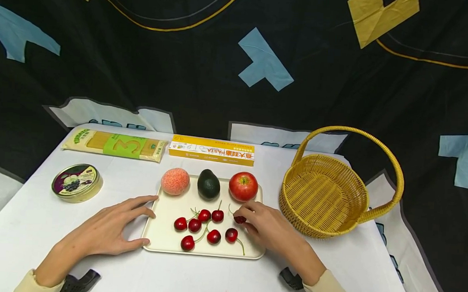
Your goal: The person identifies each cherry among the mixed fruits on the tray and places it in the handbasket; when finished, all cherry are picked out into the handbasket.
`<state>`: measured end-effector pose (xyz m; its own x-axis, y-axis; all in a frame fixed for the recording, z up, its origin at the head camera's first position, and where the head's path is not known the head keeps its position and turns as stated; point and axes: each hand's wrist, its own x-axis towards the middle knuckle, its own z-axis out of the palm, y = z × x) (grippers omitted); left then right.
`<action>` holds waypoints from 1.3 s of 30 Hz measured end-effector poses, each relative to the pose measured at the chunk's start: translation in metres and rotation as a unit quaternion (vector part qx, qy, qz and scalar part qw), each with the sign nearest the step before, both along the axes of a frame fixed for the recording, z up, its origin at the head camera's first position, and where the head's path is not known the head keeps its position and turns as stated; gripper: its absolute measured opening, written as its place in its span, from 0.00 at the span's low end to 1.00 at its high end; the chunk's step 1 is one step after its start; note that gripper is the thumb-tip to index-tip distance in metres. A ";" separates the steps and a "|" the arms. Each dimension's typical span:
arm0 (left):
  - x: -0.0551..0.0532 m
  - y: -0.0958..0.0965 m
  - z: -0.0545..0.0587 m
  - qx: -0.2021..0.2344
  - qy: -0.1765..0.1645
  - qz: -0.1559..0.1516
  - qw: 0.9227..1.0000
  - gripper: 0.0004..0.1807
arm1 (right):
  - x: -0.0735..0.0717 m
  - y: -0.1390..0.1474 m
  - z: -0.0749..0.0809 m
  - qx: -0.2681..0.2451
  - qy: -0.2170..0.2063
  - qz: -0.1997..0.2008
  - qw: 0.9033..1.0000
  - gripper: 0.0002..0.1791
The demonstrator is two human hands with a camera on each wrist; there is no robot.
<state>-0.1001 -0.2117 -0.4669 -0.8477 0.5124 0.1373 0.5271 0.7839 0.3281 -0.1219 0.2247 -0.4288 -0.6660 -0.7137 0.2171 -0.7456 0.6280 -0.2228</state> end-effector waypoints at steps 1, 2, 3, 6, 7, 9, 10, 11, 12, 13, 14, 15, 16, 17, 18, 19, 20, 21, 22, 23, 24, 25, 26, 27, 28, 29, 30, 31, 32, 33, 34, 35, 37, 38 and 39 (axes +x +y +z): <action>0.000 0.000 0.000 0.000 0.000 0.000 1.000 0.26 | 0.000 0.002 0.003 -0.005 0.005 -0.003 1.000 0.20; 0.000 0.000 0.000 -0.001 0.000 0.001 1.000 0.26 | -0.001 0.003 0.007 -0.009 0.010 -0.006 1.000 0.21; 0.000 0.000 0.000 -0.001 0.000 0.001 1.000 0.26 | -0.001 0.005 0.010 -0.014 0.017 -0.010 1.000 0.22; 0.000 0.000 0.000 -0.003 0.000 0.001 1.000 0.26 | -0.004 0.012 0.019 -0.034 0.041 -0.014 0.999 0.22; 0.000 0.000 0.000 -0.005 0.001 0.001 1.000 0.26 | -0.004 0.015 0.021 -0.041 0.049 -0.014 0.998 0.22; 0.000 0.000 0.000 -0.006 0.001 0.001 1.000 0.26 | -0.006 0.021 0.026 -0.056 0.066 -0.019 0.996 0.22; -0.001 0.000 0.000 -0.007 0.000 0.001 1.000 0.26 | -0.006 0.024 0.028 -0.062 0.072 -0.023 0.995 0.22; -0.001 0.000 0.000 -0.007 -0.001 0.001 1.000 0.26 | -0.007 0.028 0.029 -0.066 0.077 -0.029 0.994 0.23; -0.001 -0.001 0.000 -0.007 -0.001 0.001 1.000 0.26 | -0.008 0.032 0.031 -0.069 0.081 -0.036 0.994 0.24; -0.001 -0.001 0.000 -0.007 -0.001 0.001 1.000 0.26 | -0.008 0.035 0.032 -0.071 0.085 -0.043 0.993 0.25; -0.001 -0.001 0.000 -0.006 -0.001 0.001 1.000 0.26 | -0.009 0.039 0.033 -0.072 0.088 -0.050 0.992 0.25; -0.001 -0.001 -0.001 -0.006 0.000 0.000 1.000 0.26 | -0.010 0.043 0.034 -0.074 0.090 -0.056 0.992 0.26; -0.001 -0.001 -0.001 -0.005 0.000 0.000 1.000 0.26 | -0.011 0.046 0.035 -0.074 0.094 -0.063 0.991 0.26; -0.001 -0.001 -0.001 -0.004 0.002 -0.001 1.000 0.26 | -0.012 0.050 0.035 -0.075 0.098 -0.070 0.990 0.26; -0.001 -0.001 -0.001 -0.003 0.004 -0.002 1.000 0.26 | -0.014 0.054 0.035 -0.075 0.103 -0.078 0.989 0.26; -0.001 -0.002 -0.001 -0.002 0.005 -0.003 1.000 0.26 | -0.015 0.058 0.034 -0.076 0.108 -0.085 0.988 0.26; -0.001 -0.002 -0.001 -0.002 0.006 -0.004 1.000 0.26 | -0.016 0.062 0.034 -0.078 0.110 -0.093 0.986 0.26; -0.001 -0.002 -0.001 -0.001 0.007 -0.005 1.000 0.26 | -0.017 0.066 0.033 -0.080 0.112 -0.101 0.985 0.26; -0.001 -0.002 -0.001 -0.001 0.007 -0.006 1.000 0.26 | -0.018 0.070 0.032 -0.079 0.115 -0.111 0.984 0.26; -0.001 -0.002 -0.001 -0.001 0.007 -0.006 1.000 0.26 | -0.019 0.075 0.031 -0.080 0.116 -0.120 0.983 0.25; -0.001 -0.002 -0.002 -0.002 0.007 -0.006 1.000 0.26 | -0.020 0.079 0.030 -0.080 0.115 -0.128 0.982 0.25; -0.001 -0.002 -0.002 -0.002 0.007 -0.006 1.000 0.26 | -0.021 0.083 0.029 -0.079 0.115 -0.136 0.981 0.25; -0.001 -0.002 -0.001 -0.003 0.007 -0.006 1.000 0.26 | -0.022 0.087 0.028 -0.078 0.114 -0.145 0.980 0.26; -0.001 -0.002 -0.001 -0.003 0.007 -0.005 1.000 0.26 | -0.024 0.090 0.027 -0.077 0.112 -0.153 0.979 0.25; -0.001 -0.002 -0.001 -0.004 0.007 -0.005 1.000 0.26 | -0.025 0.094 0.026 -0.075 0.111 -0.159 0.978 0.25; -0.001 -0.002 -0.001 -0.004 0.008 -0.005 1.000 0.26 | -0.026 0.097 0.025 -0.072 0.109 -0.166 0.978 0.25; -0.001 -0.002 -0.001 -0.004 0.009 -0.004 1.000 0.26 | -0.028 0.101 0.024 -0.069 0.108 -0.172 0.977 0.26; -0.001 -0.002 -0.001 -0.004 0.008 -0.004 1.000 0.26 | -0.029 0.103 0.022 -0.066 0.106 -0.178 0.976 0.26; -0.001 -0.002 -0.001 -0.004 0.008 -0.003 1.000 0.26 | -0.030 0.106 0.021 -0.063 0.105 -0.182 0.976 0.26; -0.001 -0.002 -0.001 -0.003 0.007 -0.003 1.000 0.26 | -0.032 0.109 0.020 -0.058 0.104 -0.186 0.975 0.26; 0.000 -0.002 -0.002 -0.003 0.006 -0.003 1.000 0.26 | -0.034 0.111 0.018 -0.053 0.104 -0.191 0.975 0.26; 0.000 -0.002 -0.002 -0.003 0.005 -0.002 1.000 0.26 | -0.035 0.114 0.017 -0.049 0.102 -0.196 0.974 0.26; 0.000 -0.002 -0.002 -0.003 0.003 -0.002 1.000 0.26 | -0.038 0.118 0.016 -0.042 0.094 -0.205 0.973 0.26; 0.000 -0.002 -0.002 -0.002 0.002 -0.002 1.000 0.26 | -0.040 0.120 0.015 -0.038 0.089 -0.209 0.973 0.25; 0.000 -0.002 -0.002 -0.002 0.001 -0.002 1.000 0.26 | -0.041 0.122 0.015 -0.035 0.081 -0.212 0.973 0.25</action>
